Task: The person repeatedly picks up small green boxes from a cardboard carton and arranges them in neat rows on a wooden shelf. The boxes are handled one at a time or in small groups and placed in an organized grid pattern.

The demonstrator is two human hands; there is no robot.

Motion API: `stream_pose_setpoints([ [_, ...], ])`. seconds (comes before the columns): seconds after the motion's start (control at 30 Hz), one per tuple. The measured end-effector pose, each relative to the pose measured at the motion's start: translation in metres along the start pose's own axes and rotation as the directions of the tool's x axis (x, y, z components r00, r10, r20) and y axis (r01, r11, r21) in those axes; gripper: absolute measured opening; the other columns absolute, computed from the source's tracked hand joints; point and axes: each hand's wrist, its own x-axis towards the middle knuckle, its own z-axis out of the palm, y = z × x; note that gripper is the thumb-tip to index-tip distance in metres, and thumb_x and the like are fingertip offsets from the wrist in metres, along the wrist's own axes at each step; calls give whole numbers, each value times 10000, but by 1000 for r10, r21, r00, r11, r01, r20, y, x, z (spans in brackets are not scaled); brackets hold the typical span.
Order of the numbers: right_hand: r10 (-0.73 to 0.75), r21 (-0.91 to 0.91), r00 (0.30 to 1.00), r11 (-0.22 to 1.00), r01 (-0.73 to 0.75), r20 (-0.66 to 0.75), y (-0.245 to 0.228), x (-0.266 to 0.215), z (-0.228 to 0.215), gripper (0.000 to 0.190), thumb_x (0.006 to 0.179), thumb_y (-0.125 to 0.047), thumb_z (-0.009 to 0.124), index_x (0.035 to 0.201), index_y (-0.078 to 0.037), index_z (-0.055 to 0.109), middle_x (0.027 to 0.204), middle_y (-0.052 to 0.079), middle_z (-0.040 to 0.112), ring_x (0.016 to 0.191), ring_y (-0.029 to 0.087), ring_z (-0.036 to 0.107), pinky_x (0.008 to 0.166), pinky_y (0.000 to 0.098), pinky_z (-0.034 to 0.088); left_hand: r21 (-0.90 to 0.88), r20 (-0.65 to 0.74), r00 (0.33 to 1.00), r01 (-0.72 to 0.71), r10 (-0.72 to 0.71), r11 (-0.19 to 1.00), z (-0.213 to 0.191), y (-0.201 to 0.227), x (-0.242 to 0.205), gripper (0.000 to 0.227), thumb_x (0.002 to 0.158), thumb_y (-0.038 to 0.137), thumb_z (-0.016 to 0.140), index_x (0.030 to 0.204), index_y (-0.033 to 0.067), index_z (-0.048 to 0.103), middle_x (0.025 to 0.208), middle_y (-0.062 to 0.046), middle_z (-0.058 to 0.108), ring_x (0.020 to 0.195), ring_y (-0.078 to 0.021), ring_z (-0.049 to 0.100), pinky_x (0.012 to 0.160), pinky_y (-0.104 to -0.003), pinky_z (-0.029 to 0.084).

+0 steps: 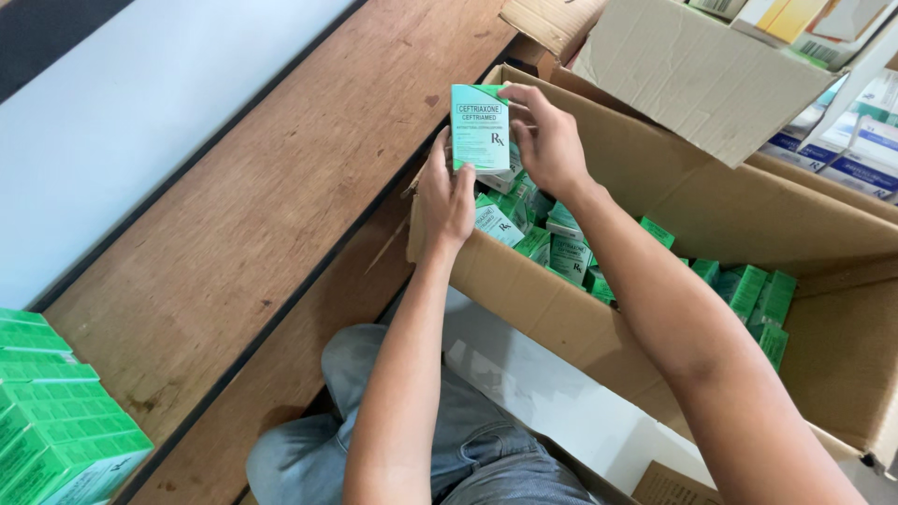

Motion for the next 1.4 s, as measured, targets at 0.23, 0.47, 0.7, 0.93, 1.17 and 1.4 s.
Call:
stream_pose_setpoints([
  [0.23, 487, 687, 844, 535, -492, 225, 21, 14, -3, 389, 1002, -36, 645, 1377, -90, 556, 1248, 126, 699, 1121, 198, 702, 964, 343, 592, 158, 30, 999, 31, -36, 987, -2, -4, -5, 566, 973, 178, 504, 1489, -46, 439, 1388, -278, 617, 1295, -386, 624, 1111, -452, 482],
  [0.47, 369, 775, 900, 490, -400, 232, 27, 11, -7, 413, 936, 90, 667, 1313, -47, 571, 1197, 128, 714, 1117, 218, 699, 991, 368, 581, 141, 60, 998, -28, 20, 990, -5, -9, -6, 498, 1024, 112, 488, 1508, 6, 436, 1443, -257, 599, 1361, -415, 592, 1140, -459, 472],
  [0.7, 342, 793, 916, 488, -364, 210, 38, 5, -14, 432, 959, 72, 647, 1373, -30, 582, 1220, 141, 721, 1143, 213, 695, 1041, 365, 565, 72, 137, 985, 91, -101, 993, -6, -7, -2, 658, 936, 114, 674, 1518, 2, 386, 1291, -207, 653, 1089, -234, 731, 854, -318, 636],
  [0.93, 485, 821, 840, 359, -444, 243, 61, 4, -12, 470, 1063, -357, 451, 1360, -39, 629, 1160, 154, 755, 1063, 222, 724, 953, 354, 580, 197, 157, 979, 97, -129, 976, -18, 6, -4, 577, 920, 179, 791, 1384, -27, 517, 1236, -178, 674, 1003, -221, 753, 808, -317, 633],
  [1.17, 513, -294, 853, 804, -517, -95, 123, -27, -17, 386, 909, -193, 717, 1288, -120, 700, 1210, 121, 766, 1147, 230, 742, 1009, 358, 575, 52, 11, 995, 97, -97, 994, -11, -1, -9, 468, 927, 40, 744, 1302, -20, 471, 1231, -173, 621, 1112, -263, 702, 880, -335, 622],
  [1.4, 470, -643, 843, 736, -211, 261, 118, -43, 1, 716, 914, -196, 694, 1564, -238, 398, 1353, 262, 599, 1205, 448, 585, 1056, 503, 450, 9, -11, 996, 83, -83, 997, -6, -6, -10, 480, 933, 15, 734, 1311, -42, 443, 1243, -186, 605, 1147, -254, 683, 932, -351, 617],
])
